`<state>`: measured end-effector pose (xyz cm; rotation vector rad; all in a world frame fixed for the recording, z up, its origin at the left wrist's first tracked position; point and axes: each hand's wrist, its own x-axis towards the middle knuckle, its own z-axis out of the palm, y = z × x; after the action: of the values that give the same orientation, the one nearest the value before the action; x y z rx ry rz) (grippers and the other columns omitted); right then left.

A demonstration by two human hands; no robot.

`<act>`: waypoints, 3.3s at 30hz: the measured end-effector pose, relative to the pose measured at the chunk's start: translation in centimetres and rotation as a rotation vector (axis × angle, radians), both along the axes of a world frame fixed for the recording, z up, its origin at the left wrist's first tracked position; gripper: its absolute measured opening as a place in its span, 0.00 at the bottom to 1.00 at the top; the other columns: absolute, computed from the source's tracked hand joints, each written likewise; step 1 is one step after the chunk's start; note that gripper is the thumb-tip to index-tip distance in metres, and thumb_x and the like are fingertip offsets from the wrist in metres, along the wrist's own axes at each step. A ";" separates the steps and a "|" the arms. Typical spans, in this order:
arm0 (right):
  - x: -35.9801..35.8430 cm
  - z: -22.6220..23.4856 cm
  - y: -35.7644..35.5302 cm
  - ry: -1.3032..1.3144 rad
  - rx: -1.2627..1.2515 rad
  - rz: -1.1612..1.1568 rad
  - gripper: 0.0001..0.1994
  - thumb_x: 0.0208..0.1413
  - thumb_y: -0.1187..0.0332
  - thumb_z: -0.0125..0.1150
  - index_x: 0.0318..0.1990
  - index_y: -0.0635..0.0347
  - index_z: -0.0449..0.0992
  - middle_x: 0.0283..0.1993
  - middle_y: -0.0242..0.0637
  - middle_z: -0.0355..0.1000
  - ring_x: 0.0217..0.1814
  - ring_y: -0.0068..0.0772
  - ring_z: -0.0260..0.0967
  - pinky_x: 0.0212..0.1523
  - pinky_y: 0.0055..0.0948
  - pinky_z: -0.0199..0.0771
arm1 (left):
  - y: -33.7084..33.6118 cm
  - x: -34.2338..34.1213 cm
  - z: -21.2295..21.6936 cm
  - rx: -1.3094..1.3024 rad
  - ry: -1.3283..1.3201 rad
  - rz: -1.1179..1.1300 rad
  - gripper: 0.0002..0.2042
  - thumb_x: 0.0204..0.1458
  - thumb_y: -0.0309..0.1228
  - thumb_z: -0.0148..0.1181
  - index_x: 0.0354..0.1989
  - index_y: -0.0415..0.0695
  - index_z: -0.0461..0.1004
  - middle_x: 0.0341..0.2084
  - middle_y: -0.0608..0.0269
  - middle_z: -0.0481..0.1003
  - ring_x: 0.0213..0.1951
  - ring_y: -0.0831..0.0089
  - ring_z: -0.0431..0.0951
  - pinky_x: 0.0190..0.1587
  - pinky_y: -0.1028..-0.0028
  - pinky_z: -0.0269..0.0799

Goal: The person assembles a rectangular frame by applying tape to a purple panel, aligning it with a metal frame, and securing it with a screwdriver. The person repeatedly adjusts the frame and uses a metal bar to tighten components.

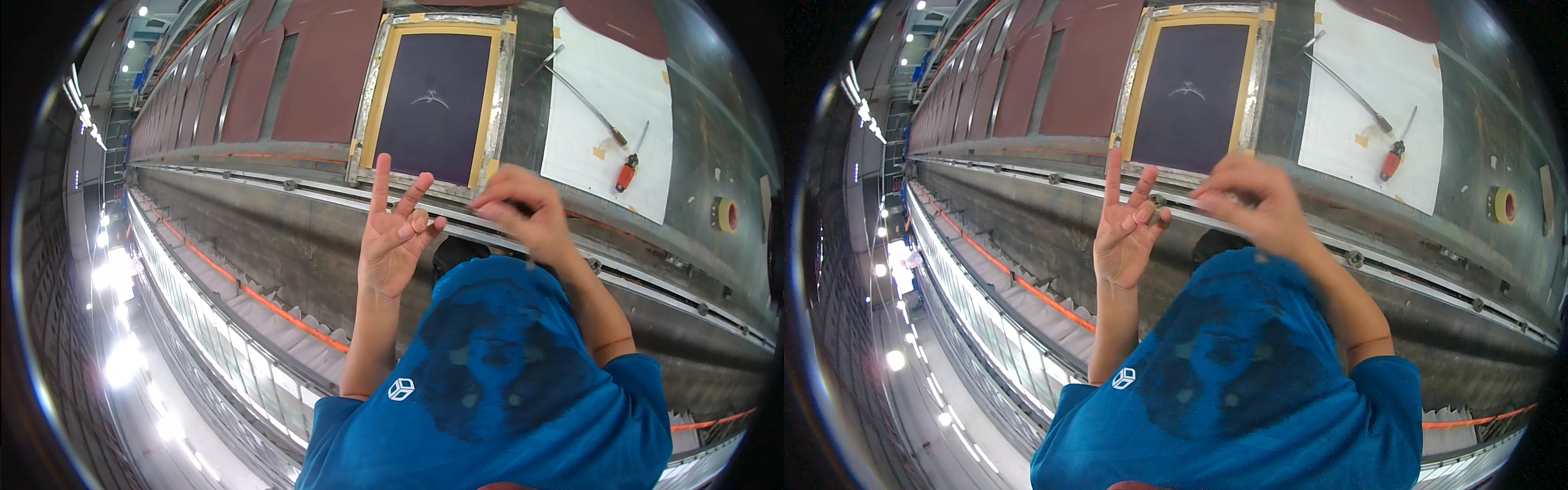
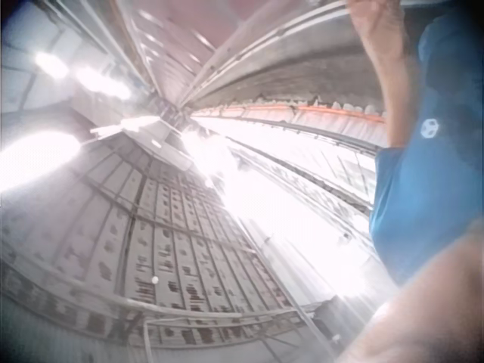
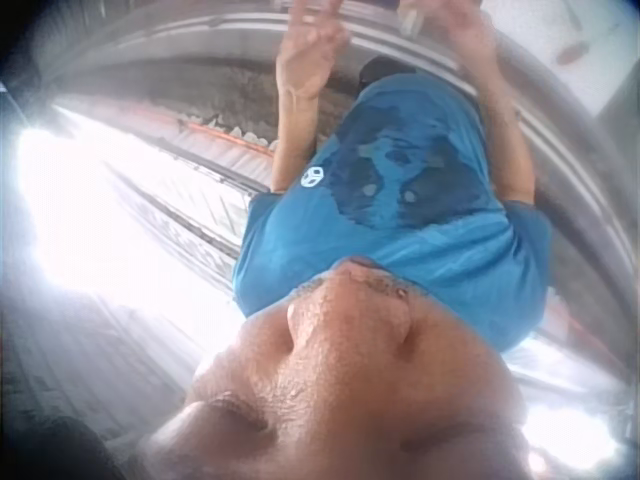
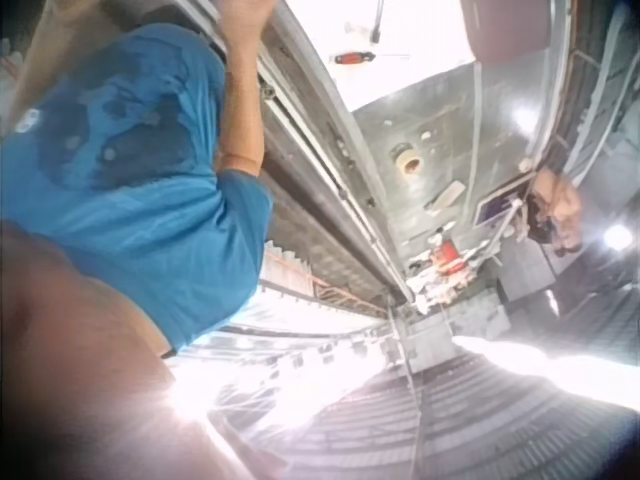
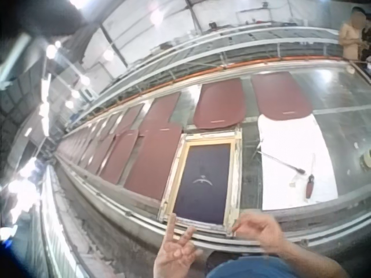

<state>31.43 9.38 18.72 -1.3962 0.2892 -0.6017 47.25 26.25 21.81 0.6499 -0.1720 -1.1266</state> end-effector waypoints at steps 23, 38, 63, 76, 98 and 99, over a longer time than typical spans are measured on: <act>2.1 -4.0 10.2 0.210 0.145 -0.049 0.10 0.59 0.64 0.64 0.33 0.62 0.74 0.33 0.32 0.68 0.35 0.26 0.63 0.37 0.23 0.60 | 4.7 5.9 -3.3 0.343 -1.350 -0.394 0.34 0.50 0.15 0.64 0.69 0.48 0.67 0.60 0.56 0.67 0.43 0.75 0.78 0.48 0.75 0.73; 17.9 -7.0 17.1 -0.291 0.674 -0.258 0.16 0.69 0.57 0.52 0.30 0.51 0.60 0.30 0.30 0.58 0.41 0.32 0.63 0.49 0.34 0.66 | 8.3 17.7 -11.1 0.283 -0.412 -0.926 0.16 0.59 0.32 0.65 0.50 0.35 0.72 0.37 0.58 0.79 0.36 0.75 0.79 0.41 0.74 0.77; 34.0 -18.7 6.7 1.080 -0.700 0.397 0.06 0.45 0.73 0.63 0.29 0.64 0.84 0.26 0.46 0.80 0.30 0.45 0.80 0.39 0.38 0.81 | 13.1 29.0 -22.3 0.480 -1.785 -0.551 0.16 0.54 0.37 0.53 0.37 0.34 0.75 0.72 0.45 0.55 0.74 0.51 0.51 0.72 0.43 0.49; 31.9 -20.5 4.9 0.989 -0.666 0.421 0.10 0.46 0.67 0.66 0.34 0.62 0.84 0.35 0.47 0.81 0.40 0.47 0.81 0.45 0.40 0.79 | 10.5 27.6 -21.4 0.688 -1.934 -0.957 0.24 0.56 0.42 0.51 0.50 0.31 0.76 0.75 0.45 0.48 0.76 0.50 0.47 0.71 0.38 0.48; 33.7 -20.7 5.4 1.001 -0.905 0.454 0.10 0.44 0.67 0.70 0.31 0.64 0.82 0.30 0.50 0.80 0.36 0.47 0.81 0.40 0.38 0.81 | 9.3 26.9 -20.1 0.795 -1.860 -1.105 0.25 0.57 0.44 0.53 0.54 0.34 0.76 0.76 0.45 0.45 0.77 0.50 0.44 0.68 0.36 0.54; 33.5 -20.9 5.0 1.017 -0.781 0.451 0.10 0.46 0.68 0.69 0.33 0.65 0.82 0.31 0.49 0.80 0.36 0.45 0.81 0.39 0.37 0.81 | 9.2 27.0 -20.0 0.800 -1.848 -1.116 0.26 0.57 0.44 0.53 0.54 0.34 0.75 0.76 0.45 0.45 0.77 0.50 0.44 0.68 0.36 0.54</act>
<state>64.89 14.35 -2.17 -2.3710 0.5463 0.4912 74.21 35.47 1.79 2.3680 -1.9036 -1.2057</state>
